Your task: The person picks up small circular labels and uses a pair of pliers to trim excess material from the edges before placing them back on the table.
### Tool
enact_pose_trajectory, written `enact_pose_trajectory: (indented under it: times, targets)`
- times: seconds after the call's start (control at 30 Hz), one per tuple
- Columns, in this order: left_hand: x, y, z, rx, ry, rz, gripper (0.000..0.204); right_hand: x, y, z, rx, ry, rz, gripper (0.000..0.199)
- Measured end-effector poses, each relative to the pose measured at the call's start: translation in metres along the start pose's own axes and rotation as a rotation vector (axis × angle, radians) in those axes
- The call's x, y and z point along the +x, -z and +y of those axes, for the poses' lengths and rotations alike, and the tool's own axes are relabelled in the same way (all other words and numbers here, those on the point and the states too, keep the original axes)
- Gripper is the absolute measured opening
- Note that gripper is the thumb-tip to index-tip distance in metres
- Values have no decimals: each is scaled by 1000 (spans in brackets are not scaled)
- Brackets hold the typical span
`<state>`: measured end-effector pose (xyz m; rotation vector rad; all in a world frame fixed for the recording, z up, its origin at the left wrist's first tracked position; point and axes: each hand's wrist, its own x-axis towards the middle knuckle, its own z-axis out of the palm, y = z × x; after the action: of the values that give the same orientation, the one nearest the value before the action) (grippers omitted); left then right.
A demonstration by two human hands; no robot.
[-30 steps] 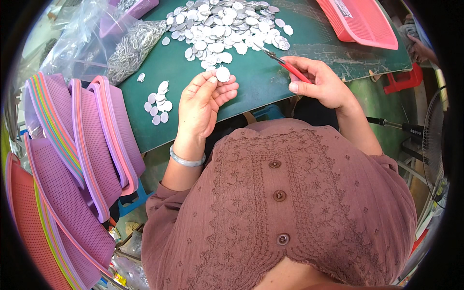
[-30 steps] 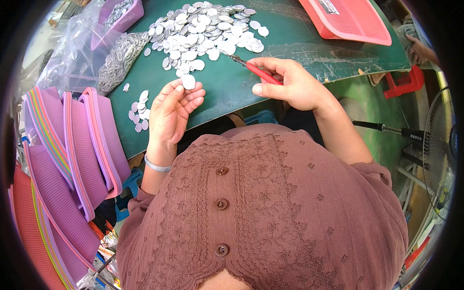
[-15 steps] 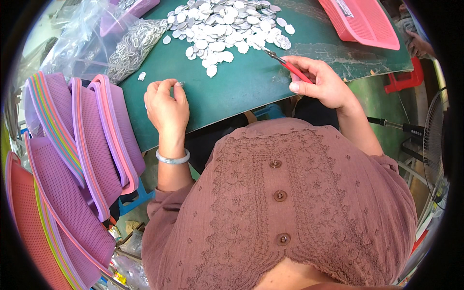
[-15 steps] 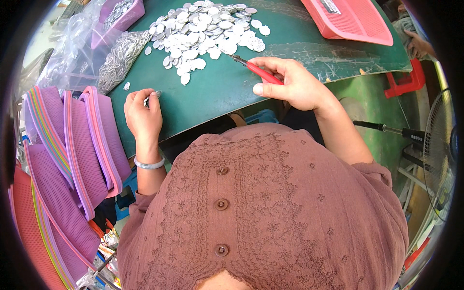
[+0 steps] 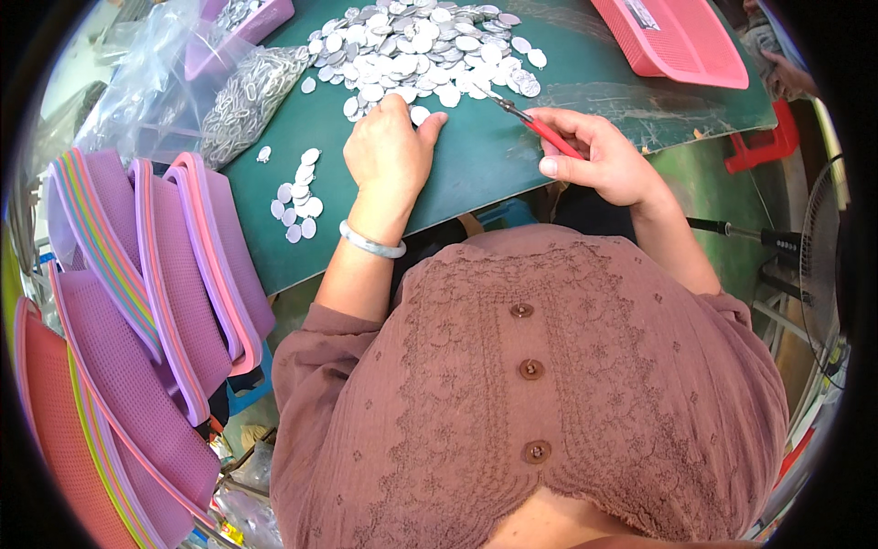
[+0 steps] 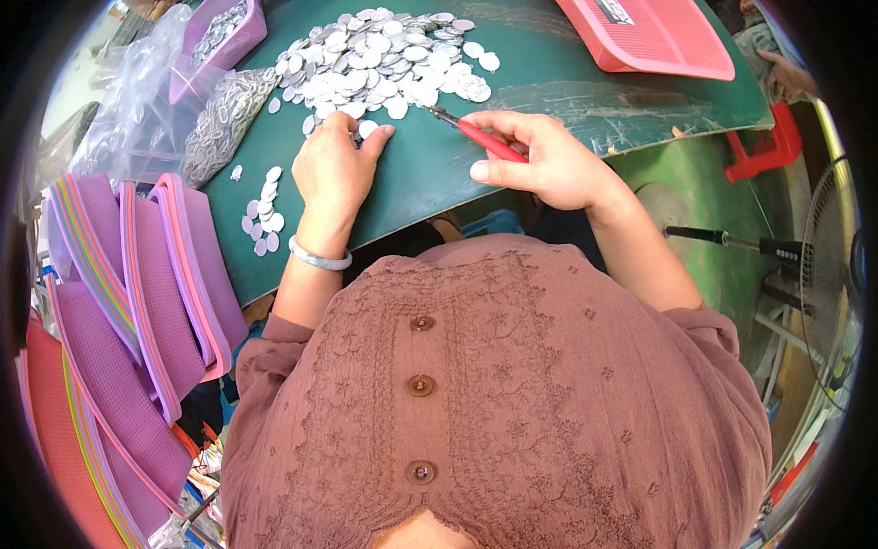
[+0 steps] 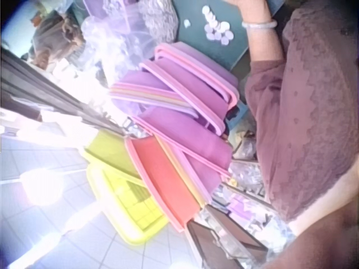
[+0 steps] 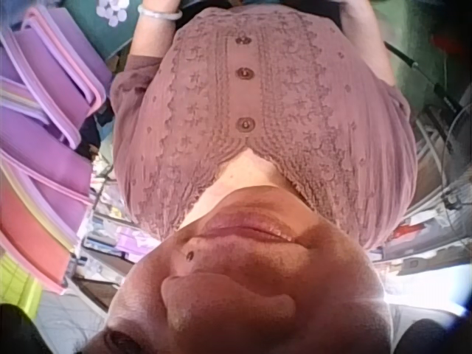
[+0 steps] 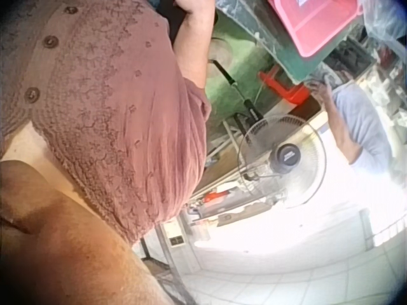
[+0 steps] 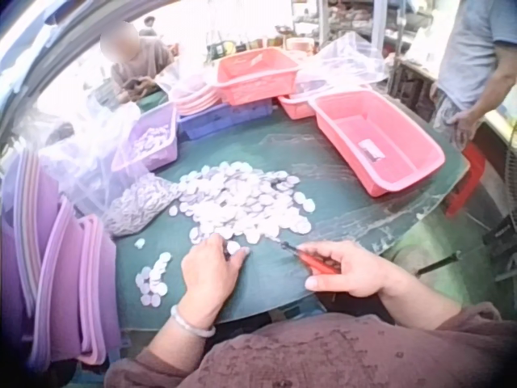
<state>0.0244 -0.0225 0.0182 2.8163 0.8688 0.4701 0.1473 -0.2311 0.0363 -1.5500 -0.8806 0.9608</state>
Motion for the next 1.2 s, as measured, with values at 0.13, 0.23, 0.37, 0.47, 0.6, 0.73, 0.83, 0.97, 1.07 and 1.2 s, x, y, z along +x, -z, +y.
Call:
enact_pose_trajectory:
  times: [0.13,0.23,0.37,0.47,0.6,0.73,0.83,0.97,1.07,1.2]
  targets:
    - [2,3,-1,1,-43,-27,25,0,1,-4,-18,-23,-12,56]
    - [-1,1,-2,74,-143,36,22,0,1,-4,-14,-22,-19,56]
    - [-10,4,-7,-209,-67,87,16,0,1,-6,-20,-35,-27,56]
    - [-14,6,-12,-776,193,-119,15,0,-1,-5,-63,16,-34,57]
    - [-16,21,-2,-1497,444,-350,11,1,-4,-1,-164,92,-35,58]
    - [-18,30,3,-1587,449,-404,10,1,-4,-8,-210,50,-103,61]
    - [-20,30,6,-1600,409,-407,11,1,-5,-10,-183,46,-126,61]
    - [-21,30,9,-1606,376,-416,13,0,-6,-13,-168,58,-140,61]
    - [-22,32,10,-1598,373,-413,13,2,-7,-13,-172,53,-143,60]
    - [-24,32,10,-1595,379,-407,14,3,-7,-18,-207,28,-152,59]
